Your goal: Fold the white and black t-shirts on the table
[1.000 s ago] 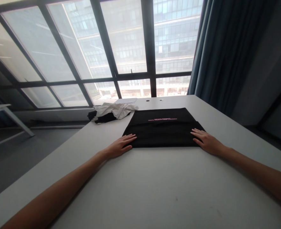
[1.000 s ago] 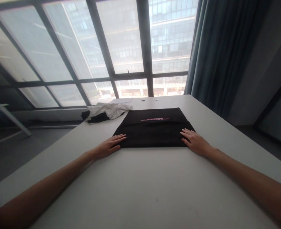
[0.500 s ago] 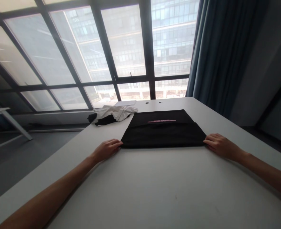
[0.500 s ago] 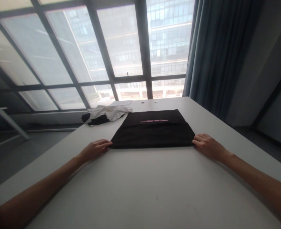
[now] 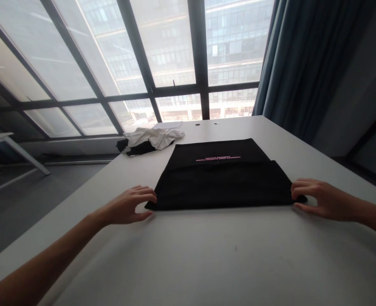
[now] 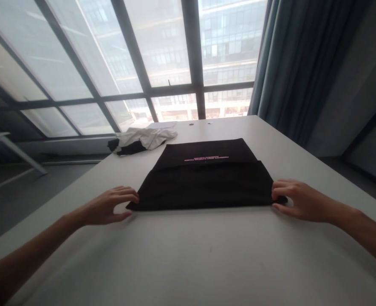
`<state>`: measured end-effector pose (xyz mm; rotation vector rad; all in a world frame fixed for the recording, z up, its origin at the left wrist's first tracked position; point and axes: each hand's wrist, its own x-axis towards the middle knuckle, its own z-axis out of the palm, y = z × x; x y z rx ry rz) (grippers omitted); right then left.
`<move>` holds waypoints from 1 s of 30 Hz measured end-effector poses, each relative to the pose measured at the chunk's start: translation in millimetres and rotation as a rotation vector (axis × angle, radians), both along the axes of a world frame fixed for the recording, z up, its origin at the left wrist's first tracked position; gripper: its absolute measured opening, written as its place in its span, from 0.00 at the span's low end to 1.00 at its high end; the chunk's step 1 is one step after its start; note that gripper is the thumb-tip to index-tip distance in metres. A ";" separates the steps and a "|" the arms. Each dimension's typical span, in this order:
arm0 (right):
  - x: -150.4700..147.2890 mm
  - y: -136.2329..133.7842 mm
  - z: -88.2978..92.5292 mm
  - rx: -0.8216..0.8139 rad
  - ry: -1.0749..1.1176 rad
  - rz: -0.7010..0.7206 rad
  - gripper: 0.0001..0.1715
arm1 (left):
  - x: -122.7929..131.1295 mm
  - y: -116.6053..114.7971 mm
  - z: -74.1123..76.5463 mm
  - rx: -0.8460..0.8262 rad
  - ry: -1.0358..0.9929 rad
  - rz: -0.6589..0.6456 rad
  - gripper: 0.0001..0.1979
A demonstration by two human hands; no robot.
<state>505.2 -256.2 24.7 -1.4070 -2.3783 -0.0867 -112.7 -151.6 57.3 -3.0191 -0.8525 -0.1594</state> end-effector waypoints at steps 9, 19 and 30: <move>-121.6 98.4 0.4 0.048 0.135 -0.032 0.24 | 150.1 47.3 -1.7 0.027 -0.259 0.167 0.22; -179.1 163.1 -50.5 -0.311 -0.043 -0.164 0.42 | 228.6 102.9 -75.3 -0.133 0.023 0.222 0.34; -46.6 131.1 -57.5 -0.274 -0.119 -0.496 0.41 | 227.4 105.1 -74.0 -0.154 0.005 0.212 0.35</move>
